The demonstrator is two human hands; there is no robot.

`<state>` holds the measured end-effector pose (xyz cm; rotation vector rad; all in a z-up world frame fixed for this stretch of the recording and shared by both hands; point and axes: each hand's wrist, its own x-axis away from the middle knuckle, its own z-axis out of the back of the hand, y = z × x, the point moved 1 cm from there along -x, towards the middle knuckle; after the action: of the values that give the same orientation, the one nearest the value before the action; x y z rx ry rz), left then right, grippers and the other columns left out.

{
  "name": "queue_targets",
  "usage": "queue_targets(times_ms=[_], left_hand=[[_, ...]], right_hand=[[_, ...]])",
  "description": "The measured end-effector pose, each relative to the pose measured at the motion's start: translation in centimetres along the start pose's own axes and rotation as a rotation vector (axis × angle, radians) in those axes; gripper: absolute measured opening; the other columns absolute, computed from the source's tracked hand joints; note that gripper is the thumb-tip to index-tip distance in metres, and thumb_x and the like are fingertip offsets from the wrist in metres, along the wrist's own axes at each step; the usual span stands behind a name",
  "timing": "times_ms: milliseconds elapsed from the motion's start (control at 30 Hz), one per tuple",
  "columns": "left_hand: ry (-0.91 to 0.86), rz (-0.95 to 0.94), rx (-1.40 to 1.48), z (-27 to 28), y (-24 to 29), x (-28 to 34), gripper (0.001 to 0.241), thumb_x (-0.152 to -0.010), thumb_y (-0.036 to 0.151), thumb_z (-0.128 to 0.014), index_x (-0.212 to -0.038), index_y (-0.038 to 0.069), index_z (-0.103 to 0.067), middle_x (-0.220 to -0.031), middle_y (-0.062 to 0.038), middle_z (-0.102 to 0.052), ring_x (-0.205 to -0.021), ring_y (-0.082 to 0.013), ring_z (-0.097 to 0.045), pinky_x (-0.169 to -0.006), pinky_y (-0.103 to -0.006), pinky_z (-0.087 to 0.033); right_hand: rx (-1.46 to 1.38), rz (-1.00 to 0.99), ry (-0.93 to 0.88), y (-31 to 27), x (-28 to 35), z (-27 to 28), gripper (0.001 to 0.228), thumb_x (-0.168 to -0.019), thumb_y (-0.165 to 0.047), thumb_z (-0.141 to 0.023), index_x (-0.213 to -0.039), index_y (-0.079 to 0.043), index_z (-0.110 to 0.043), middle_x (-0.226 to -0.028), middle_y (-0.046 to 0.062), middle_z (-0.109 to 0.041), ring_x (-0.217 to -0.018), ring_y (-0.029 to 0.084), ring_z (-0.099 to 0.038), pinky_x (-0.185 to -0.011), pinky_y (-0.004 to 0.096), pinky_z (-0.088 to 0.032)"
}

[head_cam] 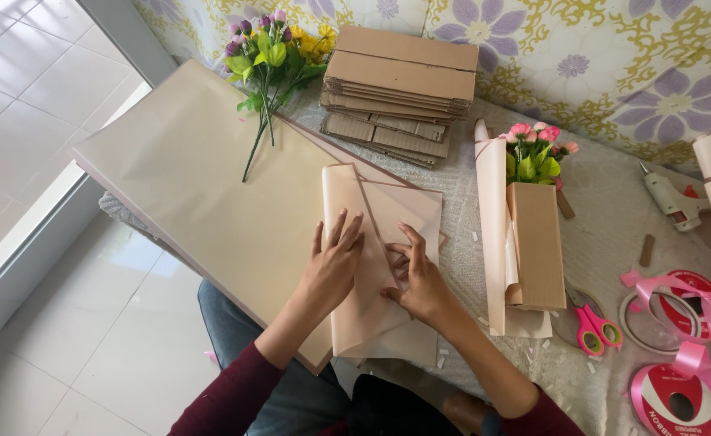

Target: The person wraps a small bouquet of artificial pink flowers in a cardboard sleeve and then in a sheet of light pink wrapping paper. They use scissors to cut clear tape and apply it to secure the paper around the bouquet.

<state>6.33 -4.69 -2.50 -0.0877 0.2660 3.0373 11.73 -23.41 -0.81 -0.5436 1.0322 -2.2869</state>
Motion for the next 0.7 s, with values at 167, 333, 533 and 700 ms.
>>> queue_targets(times_ms=[167,333,533,700], left_hand=[[0.085,-0.058,-0.010,-1.1,1.9,1.0,0.062,-0.087,0.030,-0.067,-0.141,0.001,-0.056,-0.153,-0.011,-0.050,-0.150,-0.0338,-0.034,-0.116,-0.0728,-0.017],[0.048,-0.063,0.032,-1.1,1.8,0.8,0.088,-0.083,0.054,-0.070,-0.152,0.005,-0.044,-0.158,-0.011,-0.043,-0.152,-0.0375,-0.027,-0.112,-0.0826,-0.007],[-0.079,-0.012,0.053,-0.4,1.6,0.2,0.081,-0.083,0.058,-0.071,-0.145,0.008,-0.053,-0.154,-0.019,-0.040,-0.152,-0.0424,-0.024,-0.108,-0.0870,-0.008],[-0.116,-0.060,0.040,-0.3,1.2,0.2,0.083,-0.081,0.062,-0.071,-0.144,0.011,-0.052,-0.146,-0.013,-0.041,-0.147,-0.0365,-0.029,-0.106,-0.0901,-0.005]], right_hand=[[-0.029,-0.003,0.017,0.1,0.0,-0.3,0.115,-0.076,-0.007,-0.086,-0.158,-0.013,-0.006,-0.142,0.020,-0.057,-0.117,0.041,-0.065,-0.092,0.044,-0.064],[-0.045,-0.007,0.014,0.0,0.0,0.6,0.118,-0.074,-0.011,-0.089,-0.158,-0.013,-0.006,-0.143,0.019,-0.056,-0.117,0.042,-0.064,-0.092,0.046,-0.063],[-0.259,0.130,0.291,0.6,-1.0,3.5,0.033,-0.095,-0.014,-0.070,-0.127,-0.011,-0.063,-0.139,0.016,-0.055,-0.130,0.037,-0.055,-0.097,0.048,-0.057],[-0.479,0.000,0.145,1.6,-1.9,3.1,0.011,-0.093,-0.016,-0.075,-0.098,-0.007,-0.080,-0.087,0.007,-0.072,-0.092,0.015,-0.064,-0.081,0.034,-0.056]])
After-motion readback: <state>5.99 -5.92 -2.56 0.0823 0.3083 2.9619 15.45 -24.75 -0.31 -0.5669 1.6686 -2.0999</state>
